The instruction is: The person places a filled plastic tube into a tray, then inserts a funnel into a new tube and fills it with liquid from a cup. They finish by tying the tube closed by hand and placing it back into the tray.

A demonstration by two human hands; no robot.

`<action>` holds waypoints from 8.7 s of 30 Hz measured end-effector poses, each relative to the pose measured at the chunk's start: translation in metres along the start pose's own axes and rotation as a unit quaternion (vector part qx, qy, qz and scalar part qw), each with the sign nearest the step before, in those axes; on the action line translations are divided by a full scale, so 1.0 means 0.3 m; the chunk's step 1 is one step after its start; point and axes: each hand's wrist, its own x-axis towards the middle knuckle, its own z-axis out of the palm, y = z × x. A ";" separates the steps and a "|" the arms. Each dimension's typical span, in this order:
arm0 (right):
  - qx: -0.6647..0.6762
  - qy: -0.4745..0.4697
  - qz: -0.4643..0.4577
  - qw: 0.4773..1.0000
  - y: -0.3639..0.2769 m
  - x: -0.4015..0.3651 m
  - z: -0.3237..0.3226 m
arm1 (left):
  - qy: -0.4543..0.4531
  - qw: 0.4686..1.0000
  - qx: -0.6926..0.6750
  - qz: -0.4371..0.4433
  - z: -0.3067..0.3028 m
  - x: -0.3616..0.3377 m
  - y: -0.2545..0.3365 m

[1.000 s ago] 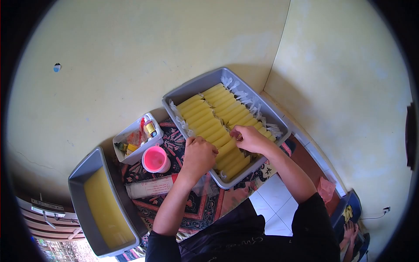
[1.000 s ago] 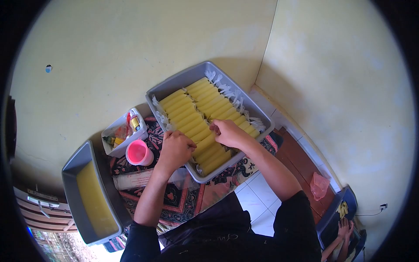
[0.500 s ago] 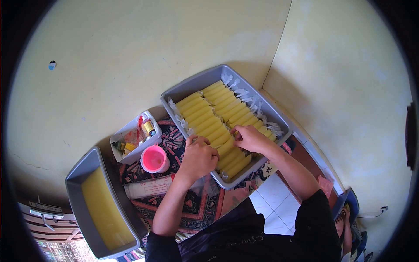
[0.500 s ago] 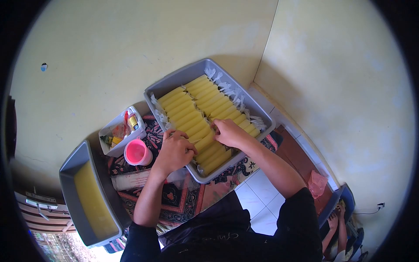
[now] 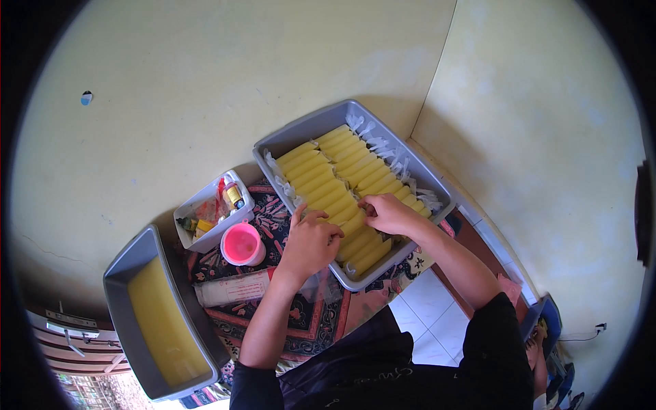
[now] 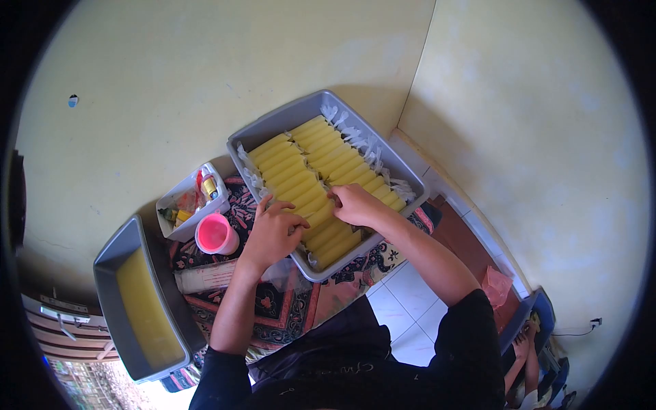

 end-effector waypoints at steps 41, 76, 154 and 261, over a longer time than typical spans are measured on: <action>-0.118 0.015 -0.068 0.991 -0.350 -0.269 0.479 | -0.057 0.963 -0.161 -0.210 -0.014 -0.543 -0.001; 0.508 -0.021 -0.069 0.858 -0.523 -0.288 0.351 | 0.305 0.791 -0.465 -0.254 -0.137 -0.531 0.003; 0.650 -0.129 0.007 0.749 -0.515 -0.216 0.487 | 0.313 0.897 -0.308 -0.056 -0.221 -0.605 0.021; 0.304 0.100 -0.306 0.896 -0.738 -0.083 0.373 | 0.342 0.830 -0.329 -0.294 -0.195 -0.544 -0.115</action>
